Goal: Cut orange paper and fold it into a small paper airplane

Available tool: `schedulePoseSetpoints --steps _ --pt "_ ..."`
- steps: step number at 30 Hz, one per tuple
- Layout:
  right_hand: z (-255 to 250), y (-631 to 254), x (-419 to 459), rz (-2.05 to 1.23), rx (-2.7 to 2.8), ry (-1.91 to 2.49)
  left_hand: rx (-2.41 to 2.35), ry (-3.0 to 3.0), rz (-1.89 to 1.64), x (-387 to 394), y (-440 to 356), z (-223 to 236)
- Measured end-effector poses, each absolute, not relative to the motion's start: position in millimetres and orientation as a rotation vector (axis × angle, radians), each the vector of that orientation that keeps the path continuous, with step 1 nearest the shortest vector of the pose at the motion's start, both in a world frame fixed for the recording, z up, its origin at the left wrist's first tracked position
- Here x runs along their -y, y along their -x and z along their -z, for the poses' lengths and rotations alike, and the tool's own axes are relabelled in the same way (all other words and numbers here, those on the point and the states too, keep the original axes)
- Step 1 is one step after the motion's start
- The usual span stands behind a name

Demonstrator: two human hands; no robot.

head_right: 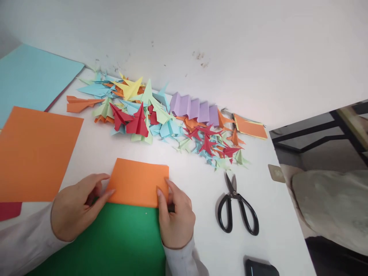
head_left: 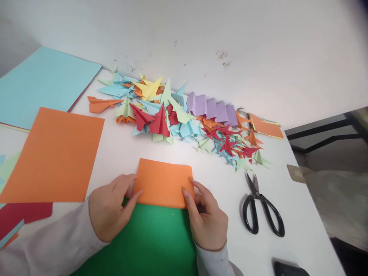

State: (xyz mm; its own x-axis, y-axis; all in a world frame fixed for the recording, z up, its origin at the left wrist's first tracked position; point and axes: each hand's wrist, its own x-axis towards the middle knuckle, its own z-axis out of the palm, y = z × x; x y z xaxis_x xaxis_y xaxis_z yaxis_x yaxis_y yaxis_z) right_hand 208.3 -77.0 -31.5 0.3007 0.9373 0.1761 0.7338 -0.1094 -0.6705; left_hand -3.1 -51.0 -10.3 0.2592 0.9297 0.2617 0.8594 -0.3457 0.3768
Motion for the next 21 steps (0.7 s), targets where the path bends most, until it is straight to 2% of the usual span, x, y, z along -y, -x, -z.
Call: schedulePoseSetpoints --steps 3,6,13,21 --pt "32 -209 78 -0.357 1.537 1.878 -1.477 -2.764 -0.791 52 -4 2" --pt "32 -210 78 -0.349 1.544 1.859 -1.157 -2.935 -0.648 53 -18 1" --pt "33 -211 80 -0.341 1.525 1.854 -1.21 -2.802 -0.574 50 -34 23" --pt "39 -213 82 -0.314 1.51 1.845 -1.272 -2.73 -0.519 55 -32 28"
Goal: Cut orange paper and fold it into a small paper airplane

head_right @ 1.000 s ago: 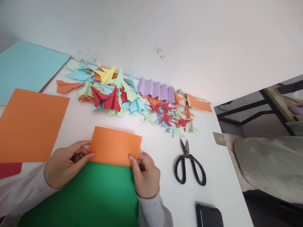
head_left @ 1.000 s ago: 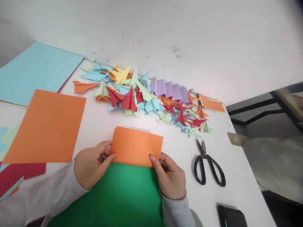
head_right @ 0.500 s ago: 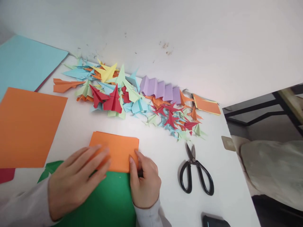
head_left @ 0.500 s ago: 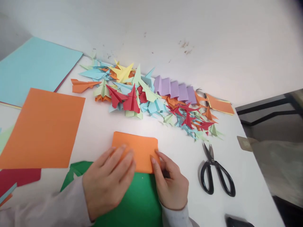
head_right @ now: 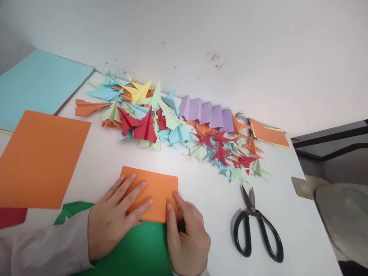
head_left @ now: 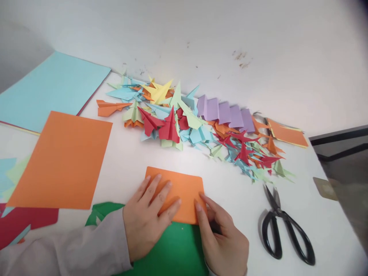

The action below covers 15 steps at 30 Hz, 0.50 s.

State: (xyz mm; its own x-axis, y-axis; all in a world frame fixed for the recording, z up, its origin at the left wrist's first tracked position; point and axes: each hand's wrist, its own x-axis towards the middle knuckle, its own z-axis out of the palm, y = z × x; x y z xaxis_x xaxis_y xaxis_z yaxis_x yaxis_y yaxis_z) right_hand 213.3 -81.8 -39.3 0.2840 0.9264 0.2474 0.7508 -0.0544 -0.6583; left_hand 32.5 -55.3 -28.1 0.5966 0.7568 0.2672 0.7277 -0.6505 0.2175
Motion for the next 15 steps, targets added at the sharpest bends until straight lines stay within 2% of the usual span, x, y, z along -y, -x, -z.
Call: schedulePoseSetpoints --steps 15 --pt "43.4 -216.4 82.8 -0.288 1.515 1.866 -1.373 -2.675 -0.616 61.5 -35.0 33.7"
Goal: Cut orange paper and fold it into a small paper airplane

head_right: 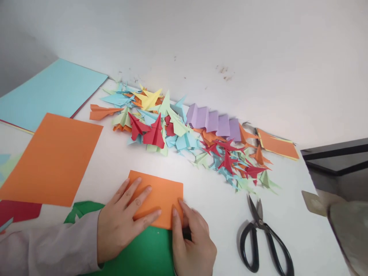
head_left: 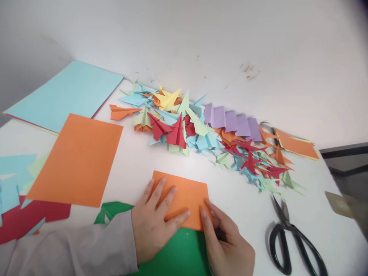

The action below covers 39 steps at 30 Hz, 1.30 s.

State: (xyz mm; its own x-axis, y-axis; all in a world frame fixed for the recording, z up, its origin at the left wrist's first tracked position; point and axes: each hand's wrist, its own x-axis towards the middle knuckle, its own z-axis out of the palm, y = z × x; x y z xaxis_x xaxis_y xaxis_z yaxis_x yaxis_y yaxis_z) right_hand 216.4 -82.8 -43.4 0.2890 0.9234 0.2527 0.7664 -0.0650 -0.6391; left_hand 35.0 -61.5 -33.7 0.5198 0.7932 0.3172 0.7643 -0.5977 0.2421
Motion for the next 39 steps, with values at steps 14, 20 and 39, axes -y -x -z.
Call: schedulePoseSetpoints --steps 14,20,39 --pt "46.0 -217.0 83.1 -0.235 1.549 1.866 -1.376 -2.703 -0.522 62.1 -33.6 31.9" --pt "38.3 -214.8 79.9 -0.241 1.6 1.849 -1.345 -2.714 -0.466 60.4 -31.4 31.1" --pt "39.2 -214.3 78.6 -0.174 1.635 1.815 -1.37 -2.675 -0.639 59.8 -34.0 34.8"
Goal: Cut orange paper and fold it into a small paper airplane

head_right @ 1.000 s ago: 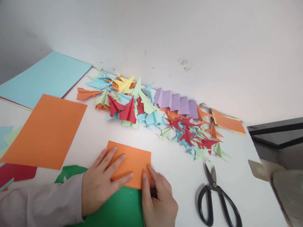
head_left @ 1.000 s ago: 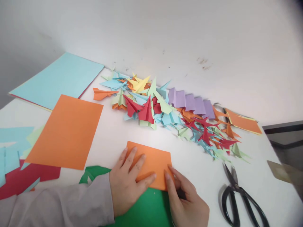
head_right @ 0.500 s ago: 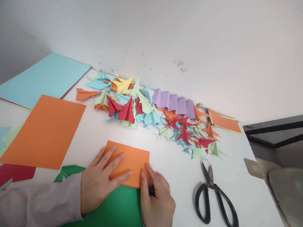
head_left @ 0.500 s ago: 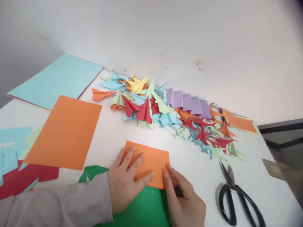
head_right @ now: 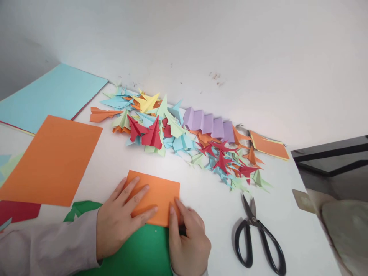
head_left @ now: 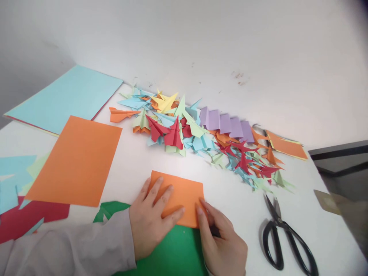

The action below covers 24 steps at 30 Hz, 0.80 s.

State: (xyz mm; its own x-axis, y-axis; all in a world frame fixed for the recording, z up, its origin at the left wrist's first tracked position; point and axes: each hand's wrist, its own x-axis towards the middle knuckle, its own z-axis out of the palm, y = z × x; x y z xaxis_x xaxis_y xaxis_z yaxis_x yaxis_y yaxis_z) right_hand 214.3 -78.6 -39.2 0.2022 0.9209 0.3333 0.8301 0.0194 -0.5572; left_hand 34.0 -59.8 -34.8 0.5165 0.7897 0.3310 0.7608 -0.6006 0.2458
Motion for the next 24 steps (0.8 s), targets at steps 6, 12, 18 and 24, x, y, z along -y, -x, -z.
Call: schedulePoseSetpoints --steps 6,12,18,24 --pt "38.0 -213.0 76.5 -0.239 1.628 1.764 -1.339 -2.658 -0.686 58.0 -33.5 37.0" --pt "35.1 -211.2 75.1 -0.222 1.633 1.734 -1.291 -2.696 -0.705 56.0 -32.1 35.9" --pt "33.8 -210.7 74.0 -0.214 1.65 1.73 -1.282 -2.691 -0.672 56.3 -31.5 37.8" --pt "35.1 -207.2 74.0 -0.12 1.694 1.72 -1.295 -2.702 -0.629 55.4 -31.7 33.0"
